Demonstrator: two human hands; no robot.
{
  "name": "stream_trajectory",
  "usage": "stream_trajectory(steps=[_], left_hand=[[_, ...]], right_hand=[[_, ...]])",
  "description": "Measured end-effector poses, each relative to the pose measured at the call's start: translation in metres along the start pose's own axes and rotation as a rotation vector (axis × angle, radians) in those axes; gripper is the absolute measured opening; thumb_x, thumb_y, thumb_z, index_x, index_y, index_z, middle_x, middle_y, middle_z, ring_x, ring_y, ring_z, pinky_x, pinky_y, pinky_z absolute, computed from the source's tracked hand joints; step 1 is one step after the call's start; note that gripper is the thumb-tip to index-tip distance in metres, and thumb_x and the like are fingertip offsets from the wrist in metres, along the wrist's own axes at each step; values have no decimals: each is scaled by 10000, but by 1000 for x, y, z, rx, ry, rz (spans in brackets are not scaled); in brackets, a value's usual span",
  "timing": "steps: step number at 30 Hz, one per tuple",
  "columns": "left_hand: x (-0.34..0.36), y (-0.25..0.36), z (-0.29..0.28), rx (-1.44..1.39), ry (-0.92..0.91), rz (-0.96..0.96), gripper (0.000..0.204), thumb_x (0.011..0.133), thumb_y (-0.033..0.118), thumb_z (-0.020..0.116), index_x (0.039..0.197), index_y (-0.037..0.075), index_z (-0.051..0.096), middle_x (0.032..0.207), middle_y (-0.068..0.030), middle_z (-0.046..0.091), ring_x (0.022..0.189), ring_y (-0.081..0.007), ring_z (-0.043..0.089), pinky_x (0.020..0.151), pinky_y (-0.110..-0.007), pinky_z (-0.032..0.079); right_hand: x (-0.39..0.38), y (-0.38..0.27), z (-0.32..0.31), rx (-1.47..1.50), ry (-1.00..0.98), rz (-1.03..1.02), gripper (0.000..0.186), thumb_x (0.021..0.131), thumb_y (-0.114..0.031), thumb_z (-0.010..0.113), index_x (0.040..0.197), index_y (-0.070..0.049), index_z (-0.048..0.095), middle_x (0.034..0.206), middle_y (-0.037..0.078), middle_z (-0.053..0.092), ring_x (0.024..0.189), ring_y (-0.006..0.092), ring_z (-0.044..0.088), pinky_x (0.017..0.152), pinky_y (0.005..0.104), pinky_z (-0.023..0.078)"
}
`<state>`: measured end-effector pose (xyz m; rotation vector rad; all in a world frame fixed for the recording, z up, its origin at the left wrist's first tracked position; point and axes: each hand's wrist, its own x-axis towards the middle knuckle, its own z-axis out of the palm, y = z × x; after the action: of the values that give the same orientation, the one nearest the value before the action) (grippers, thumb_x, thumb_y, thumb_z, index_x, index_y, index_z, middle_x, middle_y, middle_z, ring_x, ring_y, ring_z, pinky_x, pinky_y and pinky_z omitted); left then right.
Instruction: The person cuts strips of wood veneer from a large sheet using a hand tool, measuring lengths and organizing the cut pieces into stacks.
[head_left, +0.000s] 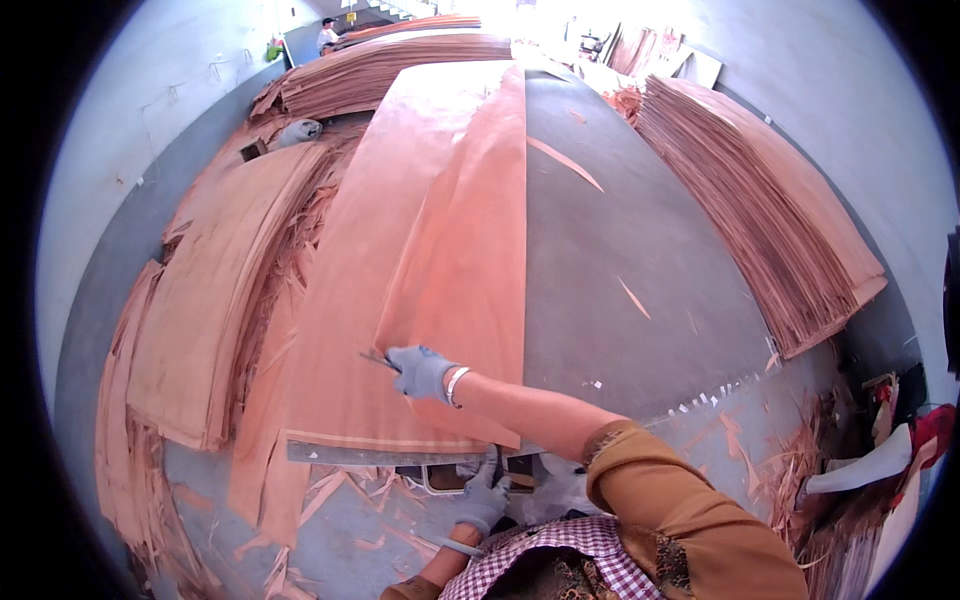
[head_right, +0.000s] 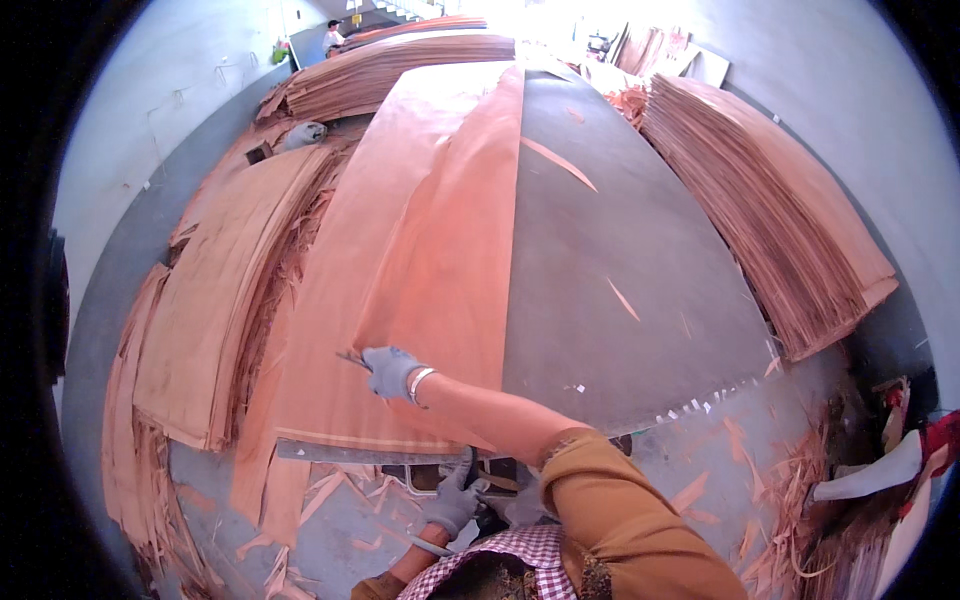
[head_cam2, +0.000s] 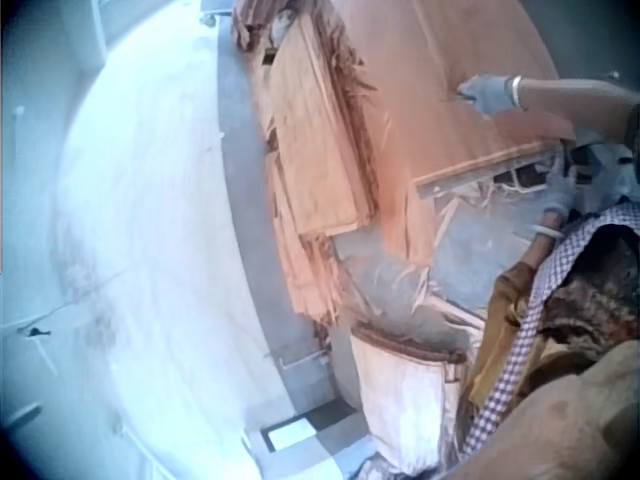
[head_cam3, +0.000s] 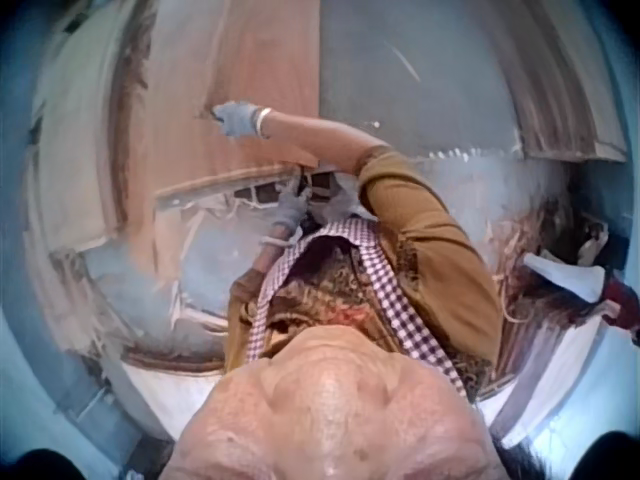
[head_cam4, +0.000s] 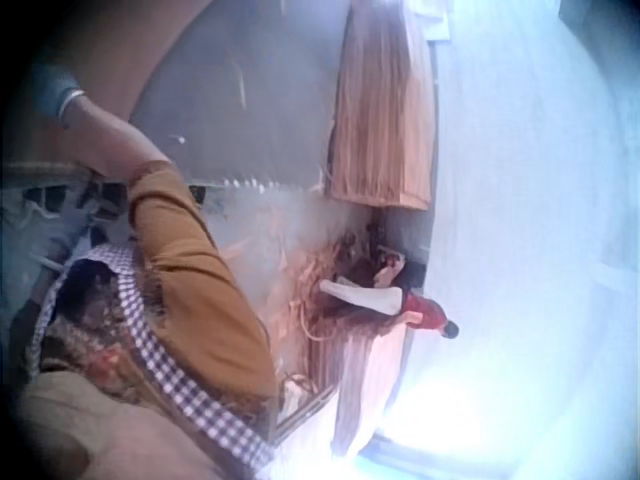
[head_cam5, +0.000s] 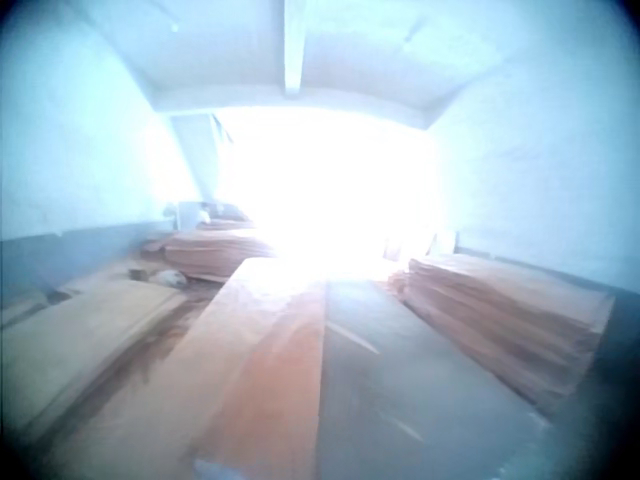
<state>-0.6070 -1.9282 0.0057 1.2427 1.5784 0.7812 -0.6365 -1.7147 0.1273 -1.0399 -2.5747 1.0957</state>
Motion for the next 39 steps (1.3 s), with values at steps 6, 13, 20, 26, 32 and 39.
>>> stream_trajectory(steps=[6,13,20,26,32,39], left_hand=[[-9,31,4,-44,35,114,663,854,133,606,1429,171,278,1019,-149,608,695,-150,599,613,-306,503],[0,46,14,-217,4,60,410,830,220,633,1145,19,465,860,-161,633,737,-248,625,693,-379,494],[-6,86,5,-350,69,254,337,845,250,640,1034,0,516,878,-87,616,802,-127,570,700,-311,474],[-37,71,-69,-1026,82,106,533,964,434,369,1135,-51,509,973,-137,622,932,-236,621,725,-335,536],[-46,28,-99,-1282,324,148,569,951,462,376,1188,-45,472,1106,-189,561,1006,-309,572,902,-418,463],[-53,-1,-132,-1513,498,216,607,897,498,481,1198,-30,461,1182,-222,519,1149,-350,476,1011,-470,367]], right_hand=[[-35,44,-1,260,-455,54,242,770,-237,640,915,-46,603,813,96,643,707,170,603,584,302,460],[-194,134,-49,931,88,456,340,878,-253,600,1133,-33,558,985,3,596,771,49,530,623,214,432],[-200,61,11,1379,304,366,290,827,-182,652,1047,-15,565,940,25,603,805,113,564,733,274,481],[-189,-37,-75,1495,238,216,206,853,-225,623,974,-68,568,807,74,632,653,152,617,573,274,527],[-205,-23,-139,1925,65,-140,305,922,-303,507,1085,-46,532,898,88,600,677,149,567,485,266,431],[-309,87,-175,2001,-7,-202,320,887,-302,531,1056,-31,505,715,21,447,543,128,400,424,251,279]])
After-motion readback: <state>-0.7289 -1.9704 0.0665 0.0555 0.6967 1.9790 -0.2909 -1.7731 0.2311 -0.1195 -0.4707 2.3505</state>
